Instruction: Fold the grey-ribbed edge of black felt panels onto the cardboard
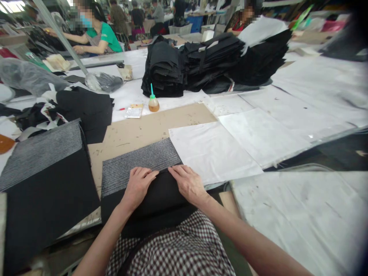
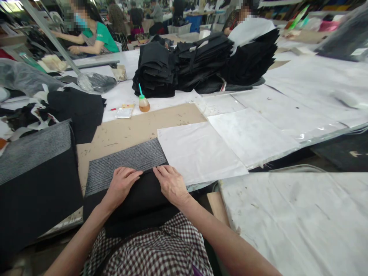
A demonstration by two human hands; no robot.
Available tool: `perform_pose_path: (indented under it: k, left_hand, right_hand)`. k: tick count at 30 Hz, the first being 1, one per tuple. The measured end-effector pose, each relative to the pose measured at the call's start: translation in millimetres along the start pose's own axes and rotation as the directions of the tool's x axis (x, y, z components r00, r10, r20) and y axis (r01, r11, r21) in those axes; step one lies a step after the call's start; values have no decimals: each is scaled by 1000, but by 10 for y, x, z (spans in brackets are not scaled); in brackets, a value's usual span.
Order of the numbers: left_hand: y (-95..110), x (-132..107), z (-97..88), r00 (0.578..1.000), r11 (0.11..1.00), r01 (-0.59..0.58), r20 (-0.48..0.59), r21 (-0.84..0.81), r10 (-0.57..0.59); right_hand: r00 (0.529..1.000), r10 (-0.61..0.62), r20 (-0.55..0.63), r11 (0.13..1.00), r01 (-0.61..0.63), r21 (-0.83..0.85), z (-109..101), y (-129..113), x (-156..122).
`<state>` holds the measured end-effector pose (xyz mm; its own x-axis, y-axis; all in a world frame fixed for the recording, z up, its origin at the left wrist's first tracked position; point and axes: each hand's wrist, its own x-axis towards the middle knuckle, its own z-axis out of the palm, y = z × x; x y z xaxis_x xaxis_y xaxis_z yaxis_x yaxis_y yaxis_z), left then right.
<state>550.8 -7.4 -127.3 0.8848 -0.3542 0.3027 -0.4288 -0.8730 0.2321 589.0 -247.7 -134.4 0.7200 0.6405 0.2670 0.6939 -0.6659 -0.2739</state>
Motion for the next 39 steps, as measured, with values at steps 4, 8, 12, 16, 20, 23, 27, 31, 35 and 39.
perform_pose_path:
  k: [4, 8, 12, 16, 20, 23, 27, 31, 35, 39]
  left_hand:
    - [-116, -171, -93, 999, 1000, 1, 37, -1, -1]
    - [-86, -207, -154, 996, 997, -19, 83, 75, 13]
    - [-20, -177, -219, 991, 983, -78, 119, 163, 59]
    - [33, -163, -274, 985, 961, -127, 146, 246, 93]
    - [30, -182, -255, 984, 953, -141, 147, 269, 104]
    - [-63, -254, -217, 989, 968, -109, 120, 224, 84]
    - [-295, -479, -232, 996, 990, -60, 77, 126, 50]
    - [-490, -742, -317, 999, 997, -26, 46, 73, 22]
    - [-523, -845, -416, 999, 993, -33, 44, 117, 28]
    - [-452, -799, -531, 986, 963, -128, 130, 236, 100]
  right_hand:
    - [998, -37, 58, 999, 39, -32, -103, -19, 26]
    - [995, -53, 85, 996, 59, -68, -143, -67, 44]
    - [994, -59, 94, 994, 67, -85, -145, -53, 56]
    - [995, -58, 81, 991, 67, -120, -205, -133, 120]
    - [996, -81, 36, 988, 85, -126, -143, -404, 196]
    - [988, -133, 79, 988, 138, -65, 11, -571, 208]
    - [985, -119, 127, 992, 123, -26, 113, -604, 189]
    - [977, -131, 167, 990, 139, -36, 65, -613, 201]
    - [971, -135, 198, 984, 155, -90, 15, -673, 239]
    - [966, -155, 208, 975, 183, -125, -43, -713, 314]
